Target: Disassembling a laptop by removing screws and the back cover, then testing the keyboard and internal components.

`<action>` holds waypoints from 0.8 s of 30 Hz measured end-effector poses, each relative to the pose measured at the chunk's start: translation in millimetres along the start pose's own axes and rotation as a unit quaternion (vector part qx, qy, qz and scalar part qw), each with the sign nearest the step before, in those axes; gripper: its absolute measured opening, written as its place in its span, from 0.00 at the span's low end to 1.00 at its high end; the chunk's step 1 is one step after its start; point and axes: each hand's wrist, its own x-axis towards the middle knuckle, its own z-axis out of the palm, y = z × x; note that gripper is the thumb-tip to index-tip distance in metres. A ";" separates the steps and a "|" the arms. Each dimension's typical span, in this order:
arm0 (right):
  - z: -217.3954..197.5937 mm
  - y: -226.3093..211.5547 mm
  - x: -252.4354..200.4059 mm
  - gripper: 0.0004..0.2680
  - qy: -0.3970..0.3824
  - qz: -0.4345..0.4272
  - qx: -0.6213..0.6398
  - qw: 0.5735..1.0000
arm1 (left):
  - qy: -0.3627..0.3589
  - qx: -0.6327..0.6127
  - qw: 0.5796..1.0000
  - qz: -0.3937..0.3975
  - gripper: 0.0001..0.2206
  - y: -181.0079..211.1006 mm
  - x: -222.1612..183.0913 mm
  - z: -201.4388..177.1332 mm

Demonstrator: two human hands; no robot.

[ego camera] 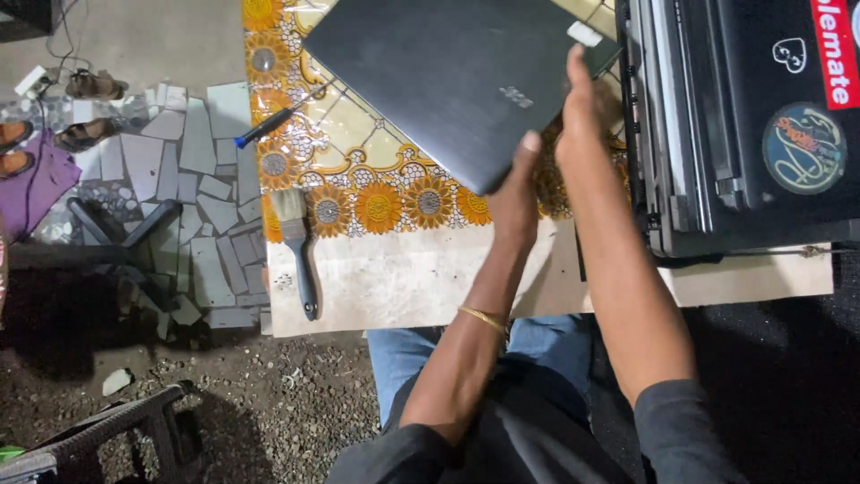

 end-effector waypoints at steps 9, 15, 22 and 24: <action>2.4 7.9 106.0 0.27 -0.071 -0.047 -0.035 0.996 | -0.167 -0.095 0.981 0.038 0.50 -59.6 30.0 -82.7; -5.3 1.8 107.6 0.25 -0.077 -0.086 -0.126 0.985 | -0.139 -0.133 0.981 -0.020 0.15 24.3 109.5 -55.2; -6.0 9.2 98.3 0.30 -0.086 -0.054 -0.105 0.989 | -0.100 -0.086 0.991 -0.024 0.41 59.9 113.1 -43.4; -5.0 6.7 107.7 0.33 -0.077 -0.074 -0.131 0.986 | -0.115 -0.089 0.989 0.013 0.26 67.0 97.2 -33.0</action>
